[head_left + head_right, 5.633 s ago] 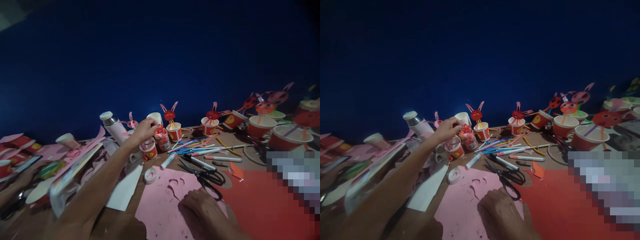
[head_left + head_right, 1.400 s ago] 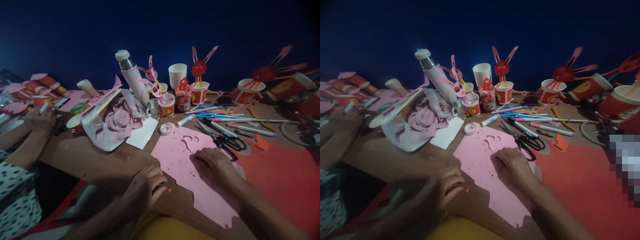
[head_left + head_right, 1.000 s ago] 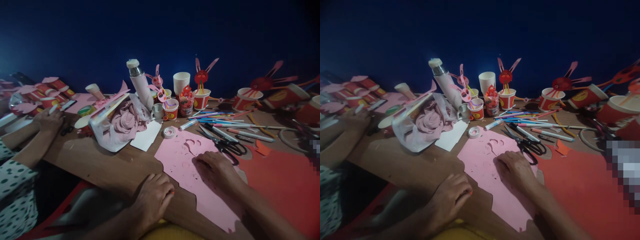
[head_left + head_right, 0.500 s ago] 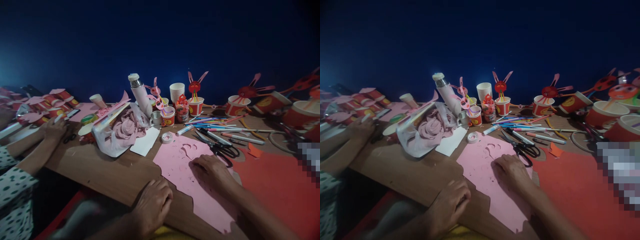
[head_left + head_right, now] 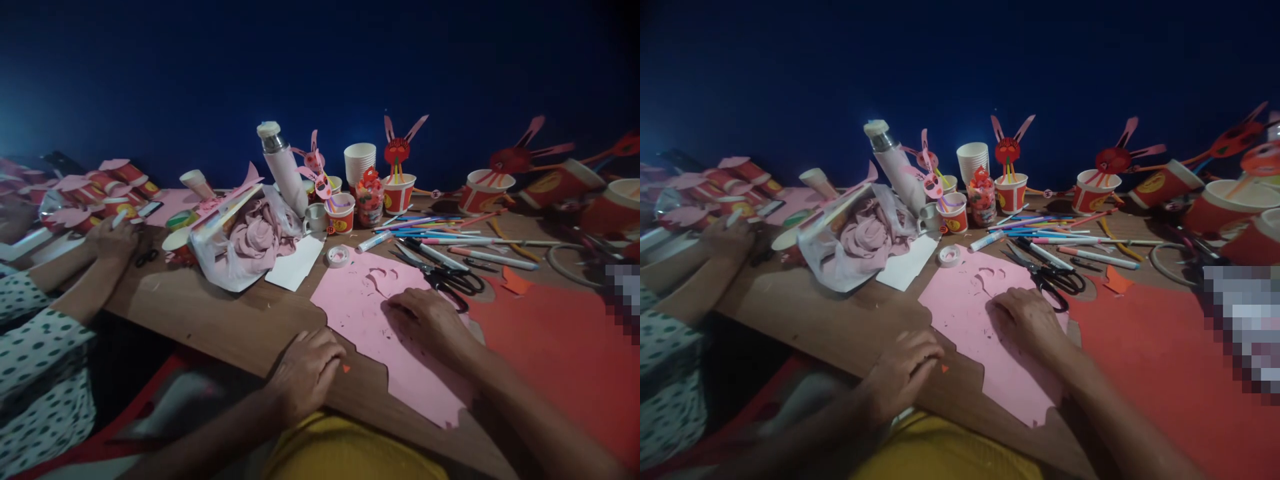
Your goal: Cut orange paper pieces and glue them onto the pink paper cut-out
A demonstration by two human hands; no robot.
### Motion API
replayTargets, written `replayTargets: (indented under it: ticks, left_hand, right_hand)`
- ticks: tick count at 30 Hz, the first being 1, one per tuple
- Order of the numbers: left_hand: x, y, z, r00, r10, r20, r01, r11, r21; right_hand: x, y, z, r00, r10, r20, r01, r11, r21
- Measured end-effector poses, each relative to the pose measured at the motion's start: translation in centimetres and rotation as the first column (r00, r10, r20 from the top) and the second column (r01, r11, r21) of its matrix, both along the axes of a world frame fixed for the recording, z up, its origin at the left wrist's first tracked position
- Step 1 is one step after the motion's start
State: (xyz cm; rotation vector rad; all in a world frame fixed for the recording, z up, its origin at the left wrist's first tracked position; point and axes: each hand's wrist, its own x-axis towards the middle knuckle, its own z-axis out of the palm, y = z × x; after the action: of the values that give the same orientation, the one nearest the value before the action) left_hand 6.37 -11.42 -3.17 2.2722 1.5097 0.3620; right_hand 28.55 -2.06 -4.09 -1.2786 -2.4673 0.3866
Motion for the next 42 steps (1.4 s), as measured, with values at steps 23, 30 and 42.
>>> replayTargets:
  ticks: [23,30,42]
  left_hand:
    - [0.70,-0.50,-0.49,0.998,-0.008,-0.055,0.007,1.000,-0.028]
    - [0.64,-0.59,-0.40,0.999,-0.023,-0.042,0.022,0.999,-0.023]
    - [0.94,-0.78,-0.23,0.999,0.006,-0.044,-0.009,0.998,-0.060]
  right_hand:
    - [-0.05,-0.03,0.17,1.000,-0.010,0.001,0.010,1.000,0.014]
    - [-0.01,0.03,0.00,1.000,-0.005,-0.017,0.005,1.000,-0.006]
    - [-0.17,-0.02,0.17,1.000,-0.002,-0.014,0.002,1.000,0.000]
